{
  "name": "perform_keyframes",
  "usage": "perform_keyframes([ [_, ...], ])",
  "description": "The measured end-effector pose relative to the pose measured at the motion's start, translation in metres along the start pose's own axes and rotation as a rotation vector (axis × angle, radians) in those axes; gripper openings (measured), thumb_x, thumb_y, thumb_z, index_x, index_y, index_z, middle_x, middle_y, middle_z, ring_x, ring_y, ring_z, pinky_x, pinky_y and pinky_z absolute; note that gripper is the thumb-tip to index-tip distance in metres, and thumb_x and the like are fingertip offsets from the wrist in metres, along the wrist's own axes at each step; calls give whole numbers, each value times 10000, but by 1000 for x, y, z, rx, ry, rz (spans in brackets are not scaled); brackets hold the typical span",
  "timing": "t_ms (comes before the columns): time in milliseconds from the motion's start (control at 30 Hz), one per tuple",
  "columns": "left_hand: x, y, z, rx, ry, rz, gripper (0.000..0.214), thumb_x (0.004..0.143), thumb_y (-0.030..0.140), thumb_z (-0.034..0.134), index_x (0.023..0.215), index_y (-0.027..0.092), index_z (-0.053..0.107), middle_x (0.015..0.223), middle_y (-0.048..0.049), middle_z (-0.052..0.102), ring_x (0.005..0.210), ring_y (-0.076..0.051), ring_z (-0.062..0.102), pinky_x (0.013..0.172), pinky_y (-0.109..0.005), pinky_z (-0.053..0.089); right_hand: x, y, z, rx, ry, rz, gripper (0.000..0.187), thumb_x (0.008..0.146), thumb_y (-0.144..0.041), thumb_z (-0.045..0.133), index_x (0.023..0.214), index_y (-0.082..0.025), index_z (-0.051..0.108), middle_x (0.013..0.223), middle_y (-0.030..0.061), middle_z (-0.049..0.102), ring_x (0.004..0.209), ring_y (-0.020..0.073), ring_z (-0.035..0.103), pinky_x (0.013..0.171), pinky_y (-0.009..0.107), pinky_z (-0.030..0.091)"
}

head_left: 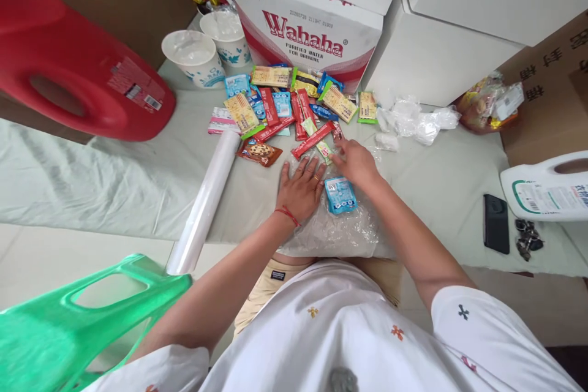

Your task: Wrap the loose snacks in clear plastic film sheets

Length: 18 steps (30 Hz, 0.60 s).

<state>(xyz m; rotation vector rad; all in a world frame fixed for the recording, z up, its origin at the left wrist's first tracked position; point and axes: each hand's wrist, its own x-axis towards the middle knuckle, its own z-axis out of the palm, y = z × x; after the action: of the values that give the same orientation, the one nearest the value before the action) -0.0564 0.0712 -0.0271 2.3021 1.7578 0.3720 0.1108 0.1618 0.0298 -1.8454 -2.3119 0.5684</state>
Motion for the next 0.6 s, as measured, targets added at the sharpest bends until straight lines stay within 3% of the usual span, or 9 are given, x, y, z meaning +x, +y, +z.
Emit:
perform_keyframes([
  [100, 0, 0, 1, 1, -4, 4, 559, 1089, 377, 253, 1604, 256, 435, 1690, -81, 389, 1580, -303, 318, 1279, -696, 99, 36, -29, 16, -46, -6, -3, 867, 890, -454, 741, 1594, -120, 362, 1457, 256, 564, 1238, 379, 619, 989, 443, 494],
  [167, 0, 0, 2, -3, -4, 3, 558, 1090, 378, 251, 1597, 252, 447, 1681, -84, 406, 1583, -301, 311, 1280, -697, 99, 51, -44, 23, -97, 1, -16, 940, 870, -418, 770, 1623, -107, 300, 1470, 284, 539, 1253, 403, 608, 1013, 471, 483],
  [267, 0, -1, 2, -11, -2, 0, 560, 1091, 387, 250, 1602, 257, 437, 1685, -77, 401, 1589, -297, 300, 1285, -688, 94, 63, -53, 26, -158, -35, -88, 782, 901, -290, 709, 1593, -137, 380, 1363, 260, 623, 1160, 392, 654, 990, 482, 490],
  [400, 0, -2, 2, -25, -10, -5, 554, 1089, 391, 261, 1604, 276, 429, 1696, -62, 381, 1592, -299, 297, 1289, -679, 83, 71, -43, 16, -148, -34, -165, 527, 912, -232, 632, 1434, -177, 579, 1171, 195, 722, 1067, 375, 678, 942, 472, 506],
  [500, -1, -3, 2, -34, -20, 3, 553, 1089, 395, 260, 1605, 284, 424, 1707, -57, 358, 1602, -290, 274, 1292, -677, 66, 88, -31, 1, -23, 111, -198, 485, 908, -309, 657, 1377, -191, 612, 1117, 137, 735, 1083, 362, 674, 960, 480, 503],
  [600, -1, -4, 1, -38, -26, 10, 556, 1090, 397, 256, 1610, 279, 412, 1719, -54, 327, 1610, -281, 255, 1293, -679, 61, 122, -24, -17, 100, 272, -245, 477, 989, -367, 545, 1403, -133, 579, 1169, 125, 703, 1170, 351, 661, 1008, 486, 470],
])
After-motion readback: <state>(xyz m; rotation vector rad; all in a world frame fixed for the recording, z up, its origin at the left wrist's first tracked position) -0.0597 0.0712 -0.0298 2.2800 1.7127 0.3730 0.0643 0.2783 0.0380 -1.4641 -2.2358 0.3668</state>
